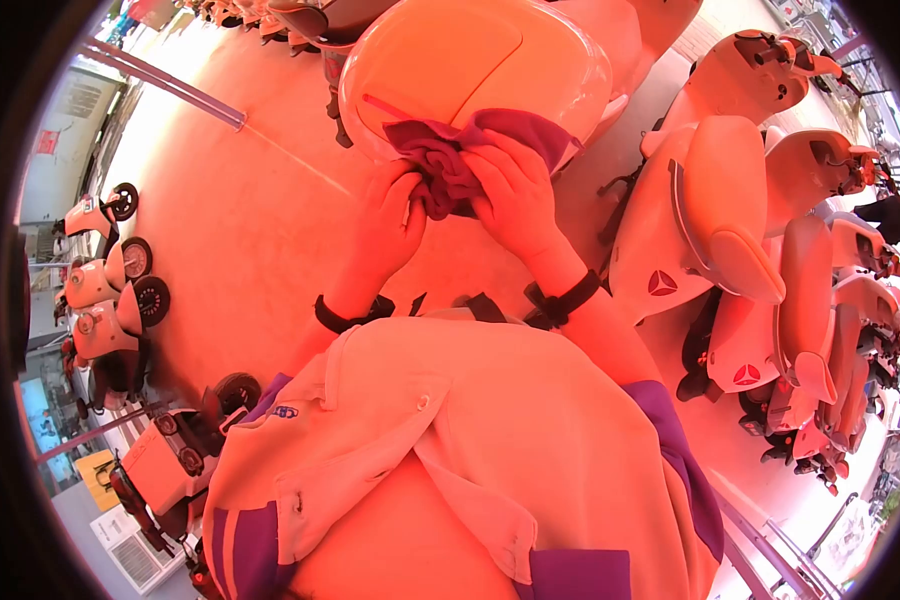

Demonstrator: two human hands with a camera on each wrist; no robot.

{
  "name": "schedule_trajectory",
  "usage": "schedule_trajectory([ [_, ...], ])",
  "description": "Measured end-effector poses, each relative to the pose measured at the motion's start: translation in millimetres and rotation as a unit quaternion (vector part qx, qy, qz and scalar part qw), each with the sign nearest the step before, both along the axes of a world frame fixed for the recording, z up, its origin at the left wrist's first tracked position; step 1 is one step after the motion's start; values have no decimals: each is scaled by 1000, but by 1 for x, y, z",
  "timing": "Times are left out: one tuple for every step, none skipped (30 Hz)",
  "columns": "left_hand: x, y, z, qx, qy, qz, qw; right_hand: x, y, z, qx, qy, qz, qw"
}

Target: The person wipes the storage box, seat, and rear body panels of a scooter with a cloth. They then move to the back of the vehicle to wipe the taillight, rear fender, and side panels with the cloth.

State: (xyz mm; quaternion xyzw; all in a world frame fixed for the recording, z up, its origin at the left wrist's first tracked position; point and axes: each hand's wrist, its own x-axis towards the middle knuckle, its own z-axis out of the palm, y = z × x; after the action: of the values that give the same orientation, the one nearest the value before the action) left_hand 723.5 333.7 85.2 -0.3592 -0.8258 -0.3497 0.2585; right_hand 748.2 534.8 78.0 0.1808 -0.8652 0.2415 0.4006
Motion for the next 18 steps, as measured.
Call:
schedule_trajectory([
  [-3, 0, -6, 3, 6, 16, 1000, -5, 4, 3, -16, 0, -5, 1000],
  [-8, 2, -13, 5, 11, 27, 1000, -9, 2, 4, -16, -8, 1, 1000],
  [-12, 0, -19, 14, -1, 49, 999, -9, -5, 6, -9, -11, -3, 1000],
  [-16, -6, -25, 20, -15, 67, 997, -8, -15, 6, -4, -16, -10, 1000],
  [-19, -10, -29, 25, -31, 83, 996, -8, -22, 6, 0, -23, -19, 1000],
  [-22, -13, -31, 38, -54, 89, 994, -9, -27, -1, 34, 3, -17, 999],
  [-22, -17, -32, 47, -77, 94, 991, -9, -31, -15, 66, 26, -15, 997],
  [-21, -17, -32, 54, -99, 100, 989, -8, -30, -30, 99, 50, -14, 994],
  [-16, -15, -32, 38, -120, 100, 987, -4, -27, -45, 108, 45, 1, 993],
  [-9, -13, -31, 20, -139, 101, 985, 0, -24, -59, 115, 41, 15, 992],
  [-5, -10, -30, 0, -155, 103, 983, 3, -20, -72, 121, 39, 30, 991],
  [1, -5, -28, -25, -135, 88, 987, 5, -12, -78, 112, 54, 21, 992],
  [9, 3, -28, -47, -115, 75, 989, 8, -2, -79, 102, 59, 16, 993],
  [13, 13, -28, -67, -95, 64, 991, 10, 10, -80, 94, 63, 13, 993],
  [13, 23, -26, -80, -54, 41, 994, 12, 20, -79, 86, 68, 13, 994],
  [12, 29, -21, -93, -14, 19, 995, 13, 28, -69, 53, 40, 0, 998],
  [11, 37, -15, -106, 25, -5, 994, 13, 40, -60, 19, 12, -11, 1000],
  [8, 47, -8, -110, 38, -32, 993, 11, 52, -51, -16, -15, -21, 1000],
])
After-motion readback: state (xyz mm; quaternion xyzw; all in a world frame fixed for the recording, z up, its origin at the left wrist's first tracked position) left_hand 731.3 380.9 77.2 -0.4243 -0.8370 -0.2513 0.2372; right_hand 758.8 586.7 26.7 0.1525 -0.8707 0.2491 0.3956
